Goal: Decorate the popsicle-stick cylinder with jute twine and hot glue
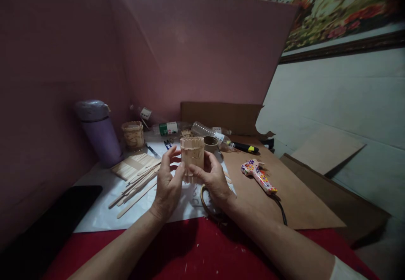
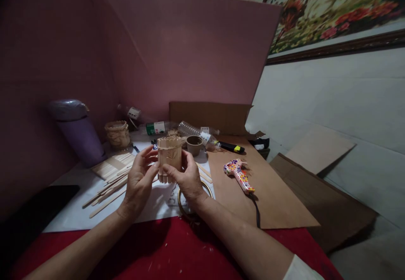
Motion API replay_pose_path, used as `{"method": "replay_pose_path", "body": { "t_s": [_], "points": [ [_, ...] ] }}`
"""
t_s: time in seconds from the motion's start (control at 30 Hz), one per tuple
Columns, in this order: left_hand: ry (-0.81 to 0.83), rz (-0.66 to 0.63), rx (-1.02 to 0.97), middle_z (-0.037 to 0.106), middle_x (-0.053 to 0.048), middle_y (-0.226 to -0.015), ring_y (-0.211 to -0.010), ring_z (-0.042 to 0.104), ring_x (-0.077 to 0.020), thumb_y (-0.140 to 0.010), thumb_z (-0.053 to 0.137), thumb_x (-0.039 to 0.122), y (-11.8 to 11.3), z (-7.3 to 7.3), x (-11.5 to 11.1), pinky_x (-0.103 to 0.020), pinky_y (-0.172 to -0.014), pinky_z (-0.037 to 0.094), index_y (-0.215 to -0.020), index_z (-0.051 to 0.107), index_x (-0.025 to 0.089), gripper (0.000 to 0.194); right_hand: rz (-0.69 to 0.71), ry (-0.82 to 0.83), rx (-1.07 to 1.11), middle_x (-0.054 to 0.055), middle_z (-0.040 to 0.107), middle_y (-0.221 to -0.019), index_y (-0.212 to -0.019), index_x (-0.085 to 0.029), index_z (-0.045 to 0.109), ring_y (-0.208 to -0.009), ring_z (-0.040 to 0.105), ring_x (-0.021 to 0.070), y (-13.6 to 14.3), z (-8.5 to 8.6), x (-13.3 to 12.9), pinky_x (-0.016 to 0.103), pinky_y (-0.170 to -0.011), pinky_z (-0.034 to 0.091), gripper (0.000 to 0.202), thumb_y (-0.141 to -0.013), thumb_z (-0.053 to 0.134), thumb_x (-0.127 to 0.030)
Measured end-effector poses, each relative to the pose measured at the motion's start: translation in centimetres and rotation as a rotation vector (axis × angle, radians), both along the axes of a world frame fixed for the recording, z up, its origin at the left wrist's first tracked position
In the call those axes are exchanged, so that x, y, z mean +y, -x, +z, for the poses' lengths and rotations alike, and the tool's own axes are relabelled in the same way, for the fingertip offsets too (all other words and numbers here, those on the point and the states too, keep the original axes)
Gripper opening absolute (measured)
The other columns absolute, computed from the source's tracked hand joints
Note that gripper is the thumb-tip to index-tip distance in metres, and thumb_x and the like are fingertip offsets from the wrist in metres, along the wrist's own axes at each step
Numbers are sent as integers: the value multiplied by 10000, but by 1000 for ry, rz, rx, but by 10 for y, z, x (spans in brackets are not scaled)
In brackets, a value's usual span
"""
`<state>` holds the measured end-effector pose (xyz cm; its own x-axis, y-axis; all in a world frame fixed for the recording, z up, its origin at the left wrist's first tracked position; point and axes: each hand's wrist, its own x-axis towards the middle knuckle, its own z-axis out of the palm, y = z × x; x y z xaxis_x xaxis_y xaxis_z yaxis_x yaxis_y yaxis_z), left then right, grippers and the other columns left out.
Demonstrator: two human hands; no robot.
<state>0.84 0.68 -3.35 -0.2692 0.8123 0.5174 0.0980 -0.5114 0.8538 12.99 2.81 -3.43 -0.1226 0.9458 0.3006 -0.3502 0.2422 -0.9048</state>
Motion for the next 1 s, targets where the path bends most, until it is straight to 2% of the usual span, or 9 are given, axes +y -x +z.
{"method": "replay_pose_path", "body": {
  "t_s": [0.1, 0.23, 0.33, 0.53, 0.67, 0.8, 0.9, 1.0],
  "points": [
    [4, -1, -34, 592, -96, -1138, -1062, 569, -227, -856, 587, 347, 1, 1, 1, -400, -908, 463, -1243, 466, 196, 433, -78, -27, -82, 117, 629, -1192, -1160, -198, 510, -1079, 615, 271, 0, 1, -3, 427, -910, 515, 618, -636, 803, -341],
    [49, -141, -28, 588, -113, -1214, -1087, 590, -251, -768, 700, 346, -3, 4, -2, -393, -899, 485, -1260, 462, 209, 564, -260, -145, -259, 108, 620, -1180, -1183, -212, 503, -1046, 616, 266, -1, -3, -5, 420, -885, 523, 590, -666, 769, -312],
    [102, -213, -115, 594, -120, -1225, -1051, 623, -260, -690, 763, 320, -8, 6, -3, -377, -852, 516, -1245, 459, 207, 642, -374, -231, -409, 111, 598, -1220, -1205, -231, 501, -1108, 583, 284, -2, -7, -7, 445, -936, 492, 572, -688, 743, -278],
    [153, -215, -242, 649, -82, -1083, -961, 646, -228, -624, 799, 285, -5, 1, 8, -338, -820, 523, -1102, 524, 172, 563, -481, -408, -641, 170, 555, -1268, -1233, -178, 473, -1212, 501, 318, 2, -8, -15, 511, -1012, 415, 523, -768, 675, -305],
    [177, -232, -333, 666, -66, -1036, -937, 642, -218, -620, 786, 247, 2, 3, 10, -330, -819, 511, -1115, 543, 165, 557, -400, -348, -582, 163, 561, -1262, -1254, -171, 460, -1196, 521, 305, 2, -6, -16, 477, -1010, 427, 583, -759, 704, -361],
    [221, -346, -453, 686, -50, -979, -863, 653, -193, -677, 695, 198, 4, 12, 4, -302, -770, 511, -1144, 525, 171, 497, -197, -191, -406, 146, 587, -1240, -1263, -169, 459, -1143, 575, 285, -2, 0, -11, 427, -957, 473, 636, -747, 706, -448],
    [223, -371, -474, 687, -35, -969, -873, 647, -174, -679, 644, 155, 5, 16, 0, -269, -774, 505, -1129, 535, 174, 463, 27, -146, -320, 106, 644, -1156, -1218, -183, 500, -1036, 632, 254, -2, 0, -7, 380, -878, 513, 570, -746, 709, -424],
    [233, -347, -444, 685, -31, -972, -885, 645, -176, -683, 620, 145, 3, 15, -1, -273, -782, 507, -1128, 547, 177, 453, 66, -100, -294, 74, 673, -1063, -1164, -195, 524, -932, 655, 231, 0, -3, -6, 339, -773, 537, 538, -709, 743, -379]
  ]
}}
